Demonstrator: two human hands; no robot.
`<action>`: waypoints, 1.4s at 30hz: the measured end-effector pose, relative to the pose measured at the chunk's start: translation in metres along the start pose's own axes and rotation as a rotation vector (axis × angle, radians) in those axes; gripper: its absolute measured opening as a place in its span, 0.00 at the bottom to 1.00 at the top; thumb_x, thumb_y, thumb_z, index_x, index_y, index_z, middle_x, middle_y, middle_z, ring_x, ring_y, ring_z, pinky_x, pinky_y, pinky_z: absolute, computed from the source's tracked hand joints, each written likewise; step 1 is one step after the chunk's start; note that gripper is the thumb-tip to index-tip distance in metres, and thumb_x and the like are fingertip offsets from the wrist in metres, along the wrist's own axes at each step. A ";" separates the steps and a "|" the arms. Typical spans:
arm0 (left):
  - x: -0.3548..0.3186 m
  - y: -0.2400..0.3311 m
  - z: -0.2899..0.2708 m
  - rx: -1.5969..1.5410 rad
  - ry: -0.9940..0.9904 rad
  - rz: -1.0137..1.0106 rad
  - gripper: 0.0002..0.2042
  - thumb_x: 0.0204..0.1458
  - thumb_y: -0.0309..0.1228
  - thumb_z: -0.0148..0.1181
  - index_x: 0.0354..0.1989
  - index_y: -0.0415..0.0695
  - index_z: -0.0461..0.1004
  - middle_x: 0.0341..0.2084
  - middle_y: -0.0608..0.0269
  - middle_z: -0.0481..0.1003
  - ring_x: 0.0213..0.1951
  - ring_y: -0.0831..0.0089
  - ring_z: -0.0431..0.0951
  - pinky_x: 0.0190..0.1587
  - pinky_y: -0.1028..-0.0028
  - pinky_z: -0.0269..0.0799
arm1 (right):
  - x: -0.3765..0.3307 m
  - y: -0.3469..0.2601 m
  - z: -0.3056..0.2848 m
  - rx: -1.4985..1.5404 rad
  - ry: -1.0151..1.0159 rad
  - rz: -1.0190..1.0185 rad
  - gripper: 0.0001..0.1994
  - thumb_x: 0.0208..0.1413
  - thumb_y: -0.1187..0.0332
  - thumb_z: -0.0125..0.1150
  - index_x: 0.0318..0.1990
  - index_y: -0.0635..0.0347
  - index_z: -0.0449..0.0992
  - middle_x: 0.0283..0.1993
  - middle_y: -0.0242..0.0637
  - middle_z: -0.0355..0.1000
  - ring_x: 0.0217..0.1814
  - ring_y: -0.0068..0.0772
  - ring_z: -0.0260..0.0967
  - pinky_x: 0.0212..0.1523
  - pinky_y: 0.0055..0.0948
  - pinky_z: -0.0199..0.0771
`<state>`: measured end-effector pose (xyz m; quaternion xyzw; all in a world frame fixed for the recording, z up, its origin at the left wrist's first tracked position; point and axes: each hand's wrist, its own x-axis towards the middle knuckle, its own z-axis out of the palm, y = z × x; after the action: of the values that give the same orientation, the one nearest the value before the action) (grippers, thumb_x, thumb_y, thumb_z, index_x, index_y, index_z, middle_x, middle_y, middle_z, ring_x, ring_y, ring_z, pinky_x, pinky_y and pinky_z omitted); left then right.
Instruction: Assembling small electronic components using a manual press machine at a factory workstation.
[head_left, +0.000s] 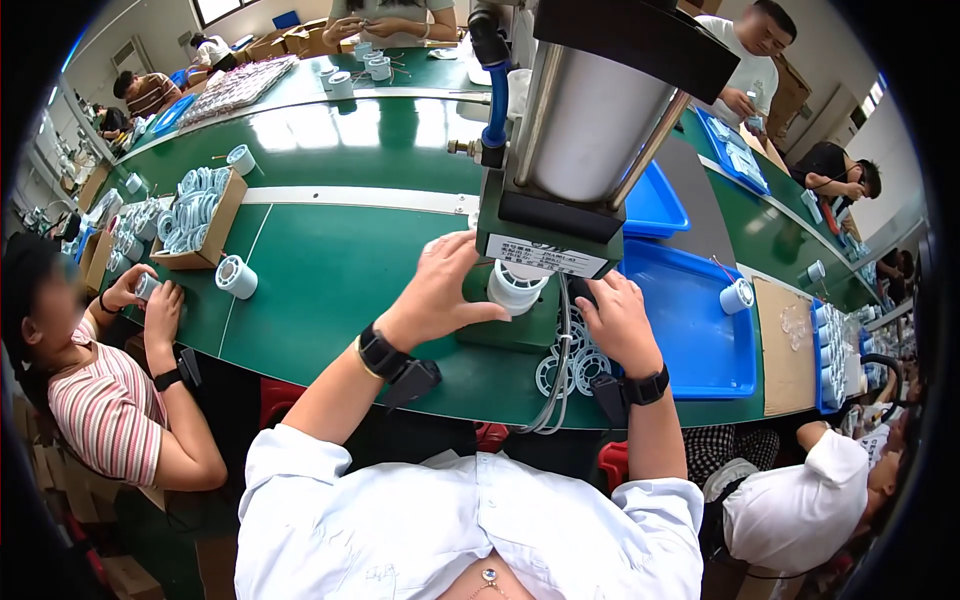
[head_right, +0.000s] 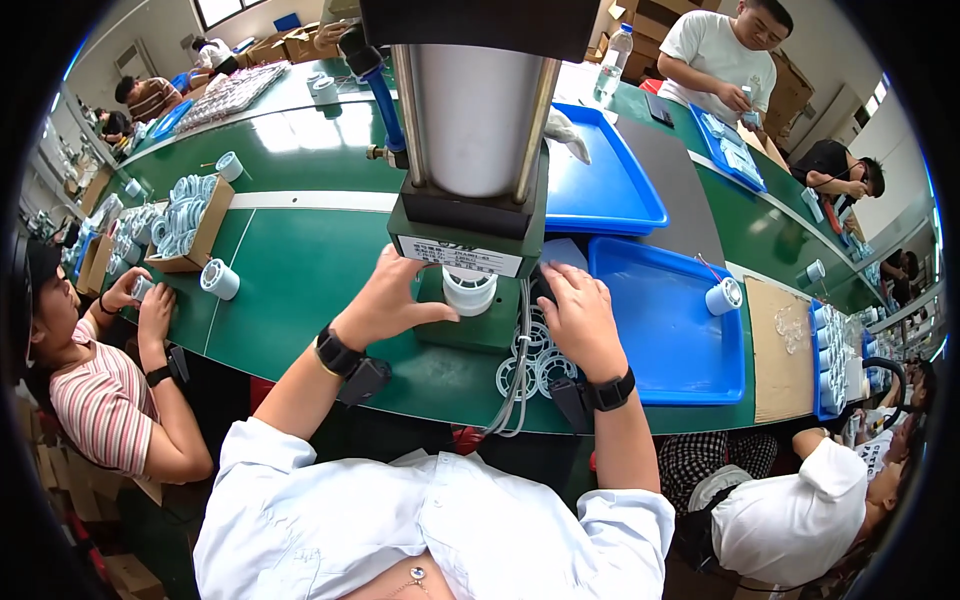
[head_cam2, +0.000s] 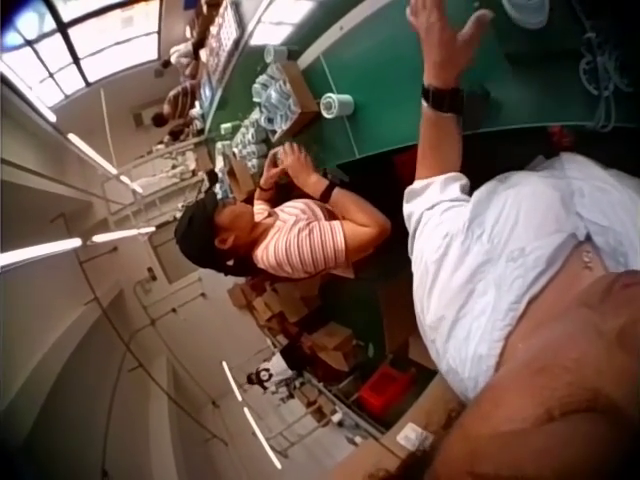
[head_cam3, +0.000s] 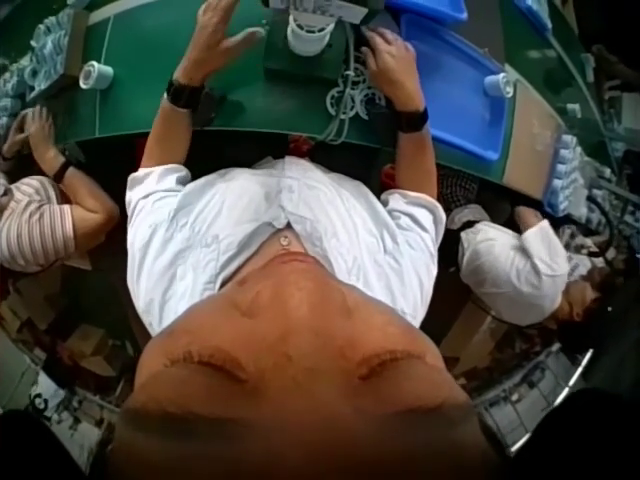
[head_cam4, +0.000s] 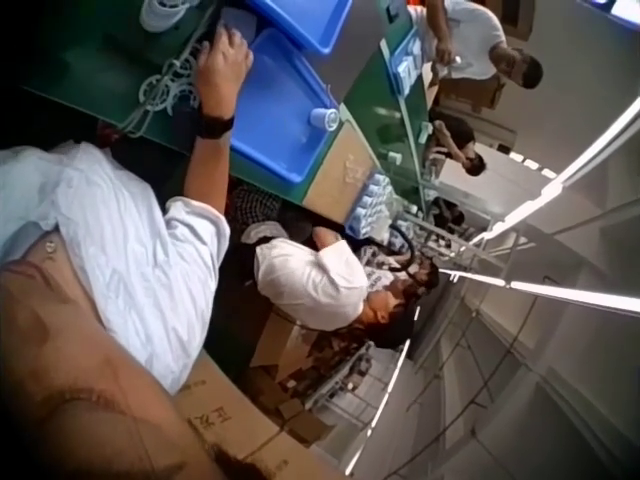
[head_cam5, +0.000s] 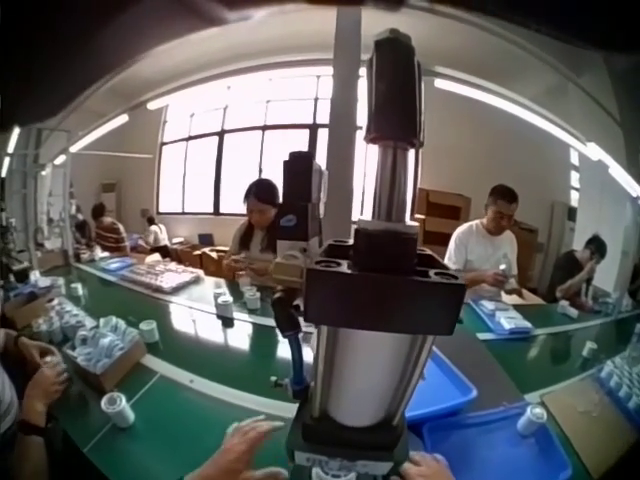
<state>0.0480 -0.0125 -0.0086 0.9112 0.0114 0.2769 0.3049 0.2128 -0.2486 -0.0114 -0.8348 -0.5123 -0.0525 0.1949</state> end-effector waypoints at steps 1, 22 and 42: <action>-0.007 -0.012 -0.010 -0.008 0.050 0.006 0.34 0.41 0.47 0.73 0.57 0.46 0.70 0.57 0.55 0.68 0.63 0.54 0.62 0.64 0.55 0.51 | 0.001 0.002 0.002 -0.029 0.000 0.000 0.22 0.55 0.66 0.60 0.57 0.58 0.71 0.58 0.41 0.70 0.61 0.43 0.65 0.60 0.41 0.59; -0.083 -0.047 -0.105 0.337 -0.080 -0.327 0.33 0.39 0.22 0.65 0.60 0.44 0.66 0.55 0.50 0.69 0.58 0.52 0.64 0.65 0.61 0.57 | 0.053 -0.052 -0.011 0.648 0.110 0.029 0.27 0.43 0.64 0.71 0.51 0.64 0.69 0.46 0.50 0.74 0.49 0.47 0.72 0.48 0.35 0.72; -0.042 0.012 -0.034 -0.325 0.086 -0.330 0.28 0.37 0.22 0.73 0.51 0.35 0.71 0.43 0.57 0.76 0.46 0.70 0.77 0.52 0.72 0.71 | -0.083 0.073 -0.061 0.193 0.267 0.271 0.23 0.55 0.60 0.63 0.56 0.59 0.72 0.56 0.48 0.71 0.59 0.48 0.67 0.60 0.38 0.64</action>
<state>-0.0069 -0.0115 -0.0007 0.8231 0.1285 0.2602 0.4881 0.2448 -0.3700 0.0015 -0.8590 -0.3677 -0.0867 0.3456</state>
